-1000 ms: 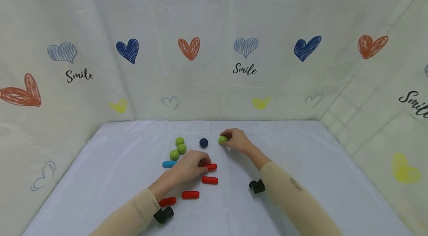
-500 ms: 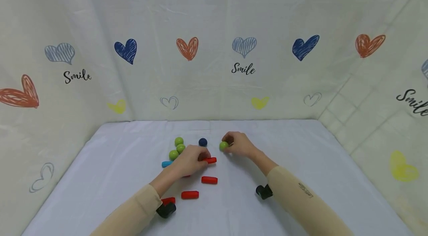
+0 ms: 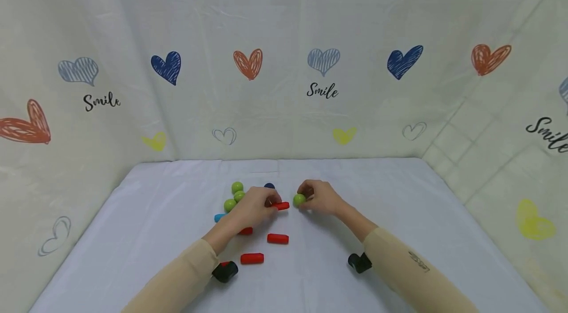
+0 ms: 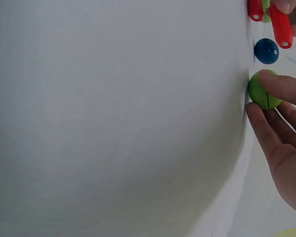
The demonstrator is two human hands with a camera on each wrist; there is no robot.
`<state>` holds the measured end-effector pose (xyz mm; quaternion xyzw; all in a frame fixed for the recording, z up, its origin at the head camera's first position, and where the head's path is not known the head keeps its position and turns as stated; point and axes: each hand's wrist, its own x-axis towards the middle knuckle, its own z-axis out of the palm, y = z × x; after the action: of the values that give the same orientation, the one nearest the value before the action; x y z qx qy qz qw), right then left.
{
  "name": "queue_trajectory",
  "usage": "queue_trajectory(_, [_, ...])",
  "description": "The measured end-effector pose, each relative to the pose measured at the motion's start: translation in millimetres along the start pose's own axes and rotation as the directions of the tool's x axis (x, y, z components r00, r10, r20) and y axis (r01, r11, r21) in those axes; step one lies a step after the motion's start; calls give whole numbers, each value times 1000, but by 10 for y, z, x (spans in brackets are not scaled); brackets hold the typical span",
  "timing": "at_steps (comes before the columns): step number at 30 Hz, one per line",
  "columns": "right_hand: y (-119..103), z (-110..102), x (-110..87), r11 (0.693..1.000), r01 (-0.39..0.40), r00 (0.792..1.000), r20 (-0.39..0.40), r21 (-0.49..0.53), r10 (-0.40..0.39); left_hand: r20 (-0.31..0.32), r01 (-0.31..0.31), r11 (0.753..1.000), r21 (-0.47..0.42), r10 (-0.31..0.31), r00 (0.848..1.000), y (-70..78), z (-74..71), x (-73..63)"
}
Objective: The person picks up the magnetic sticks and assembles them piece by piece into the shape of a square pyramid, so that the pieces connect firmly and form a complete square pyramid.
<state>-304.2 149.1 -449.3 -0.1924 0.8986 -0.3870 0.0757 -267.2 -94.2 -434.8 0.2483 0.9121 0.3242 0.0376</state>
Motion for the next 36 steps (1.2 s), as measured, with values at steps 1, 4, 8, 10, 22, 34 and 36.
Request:
queue_trajectory(1, [3,-1,-14,1000,7,1000,1,-2,-7,1,0,1000,-4,0,1000,8,0,10])
queue_trajectory(4, [-6,-9,-55,999,39,999,3,-2,-39,9,3,1000,-13,-3,1000,28,6,40])
queue_trajectory(8, [-26,-24,-104,996,86,996,6,6,-86,17,1,1000,-12,0,1000,47,24,78])
queue_trajectory(10, [-26,-25,-122,995,103,995,11,8,-103,19,1,1000,-3,-1,1000,51,38,96])
queue_trajectory(22, [3,-41,-215,995,97,995,15,-3,-97,41,-25,1000,1,25,999,39,134,197])
queue_trajectory(34, [64,-81,-259,995,101,994,33,-15,-101,34,-35,999,15,35,999,45,176,205])
queue_trajectory(36, [65,-90,-267,995,96,995,34,-14,-96,28,-28,999,19,27,999,38,176,202])
